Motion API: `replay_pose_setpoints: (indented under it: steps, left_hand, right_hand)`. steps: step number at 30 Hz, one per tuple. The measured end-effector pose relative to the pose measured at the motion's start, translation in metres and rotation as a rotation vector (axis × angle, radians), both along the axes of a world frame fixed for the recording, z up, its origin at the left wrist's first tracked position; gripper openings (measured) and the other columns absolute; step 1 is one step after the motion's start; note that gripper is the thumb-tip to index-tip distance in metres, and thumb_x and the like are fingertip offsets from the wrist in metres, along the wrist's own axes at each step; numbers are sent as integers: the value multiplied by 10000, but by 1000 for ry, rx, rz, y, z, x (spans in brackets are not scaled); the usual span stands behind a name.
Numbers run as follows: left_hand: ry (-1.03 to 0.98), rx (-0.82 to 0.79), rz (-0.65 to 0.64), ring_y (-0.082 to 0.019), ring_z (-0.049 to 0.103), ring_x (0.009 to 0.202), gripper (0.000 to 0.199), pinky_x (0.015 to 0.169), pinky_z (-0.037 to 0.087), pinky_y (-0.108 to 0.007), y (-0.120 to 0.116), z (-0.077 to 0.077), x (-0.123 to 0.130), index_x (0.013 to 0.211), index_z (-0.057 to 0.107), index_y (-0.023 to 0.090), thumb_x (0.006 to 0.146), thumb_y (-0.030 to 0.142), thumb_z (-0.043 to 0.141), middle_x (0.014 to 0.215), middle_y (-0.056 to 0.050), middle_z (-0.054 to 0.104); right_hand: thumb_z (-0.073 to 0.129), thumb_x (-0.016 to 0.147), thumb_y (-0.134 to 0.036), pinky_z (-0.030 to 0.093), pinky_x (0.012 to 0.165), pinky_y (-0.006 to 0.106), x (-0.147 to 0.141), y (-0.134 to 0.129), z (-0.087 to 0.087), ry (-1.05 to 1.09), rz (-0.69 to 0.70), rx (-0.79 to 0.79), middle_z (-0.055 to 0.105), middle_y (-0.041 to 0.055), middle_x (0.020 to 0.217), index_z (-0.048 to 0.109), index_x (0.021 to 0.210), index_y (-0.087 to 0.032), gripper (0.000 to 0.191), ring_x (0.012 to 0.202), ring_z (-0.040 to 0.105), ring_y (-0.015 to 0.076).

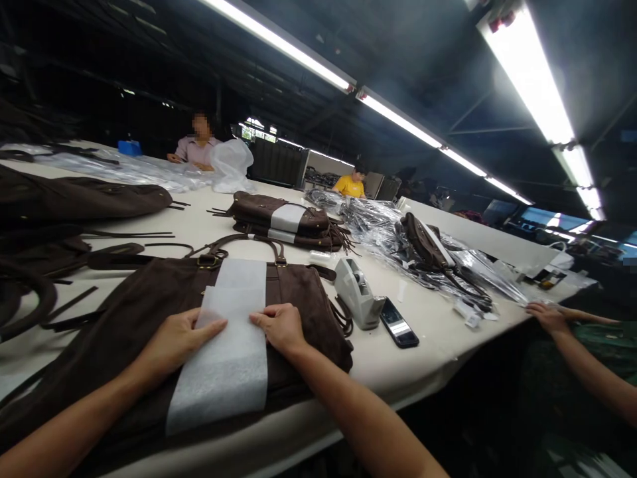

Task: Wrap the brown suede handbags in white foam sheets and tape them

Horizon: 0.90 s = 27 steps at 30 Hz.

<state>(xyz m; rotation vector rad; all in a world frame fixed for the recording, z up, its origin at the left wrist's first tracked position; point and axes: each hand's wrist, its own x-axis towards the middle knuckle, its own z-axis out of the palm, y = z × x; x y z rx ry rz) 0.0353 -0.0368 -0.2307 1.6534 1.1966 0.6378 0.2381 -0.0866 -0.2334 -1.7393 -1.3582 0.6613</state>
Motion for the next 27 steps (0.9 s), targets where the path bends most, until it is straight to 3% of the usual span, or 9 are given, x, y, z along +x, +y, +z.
replay_pose_setpoints:
  steps: [5,9,11,16,18,22,24,27]
  left_hand:
    - [373,338,65,-289,691,884,574,788,507,-343,4,-2,8,1030,647,197,790,663,414,882,-68,736]
    - [678,523,65,-285,660,1073,578,899,503,-364,1,-1,20,1284,555,160,927,497,249,1190,-126,684]
    - [776,565,42,-282,663,1063,555,875,510,-369,1,0,26,1319,533,164,956,445,222,1195,-140,678]
    - [860,658,-2,-293,681,807,496,667,488,-364,-1,6,38,1161,579,148,975,357,169,854,-135,694]
    - [893,704,7,-318,660,815,457,628,466,-363,-4,11,40,1090,575,118,969,351,200,848,-155,664]
    - [951,999,74,-374,573,998,378,795,463,-447,-8,19,39,1049,566,67,950,304,289,1010,-218,590]
    - [892,1151,-17,-333,572,960,360,847,458,-456,-3,15,38,976,607,118,945,241,269,979,-173,593]
    - [606,1082,-199,-263,603,1003,404,926,483,-399,12,-4,36,986,643,162,949,268,255,1039,-129,642]
  right_hand:
    - [757,771,-463,451,709,262,-10,2,13,-273,-83,-30,763,56,853,795,859,-241,243,795,689,202]
    - [684,844,-479,468,766,280,-12,4,15,-361,-116,-72,761,58,877,768,883,-236,260,868,704,219]
    - [647,879,-479,472,774,284,-12,5,14,-385,-125,-78,758,53,872,750,876,-236,264,878,706,220]
    - [636,887,-483,479,782,323,-14,8,11,-468,-107,-84,749,63,876,713,878,-227,267,895,704,251]
    - [649,874,-482,480,782,336,-16,8,11,-494,-101,-88,745,75,887,698,876,-218,268,901,702,266]
    - [700,835,-457,482,781,332,-15,9,12,-450,-141,-84,737,70,890,658,903,-203,266,896,698,264]
    - [733,804,-446,483,776,322,-13,10,13,-397,-167,-80,734,51,881,643,906,-208,275,883,698,253]
    - [738,795,-452,485,767,314,-11,13,13,-355,-166,-84,733,35,862,638,859,-220,260,868,700,244]
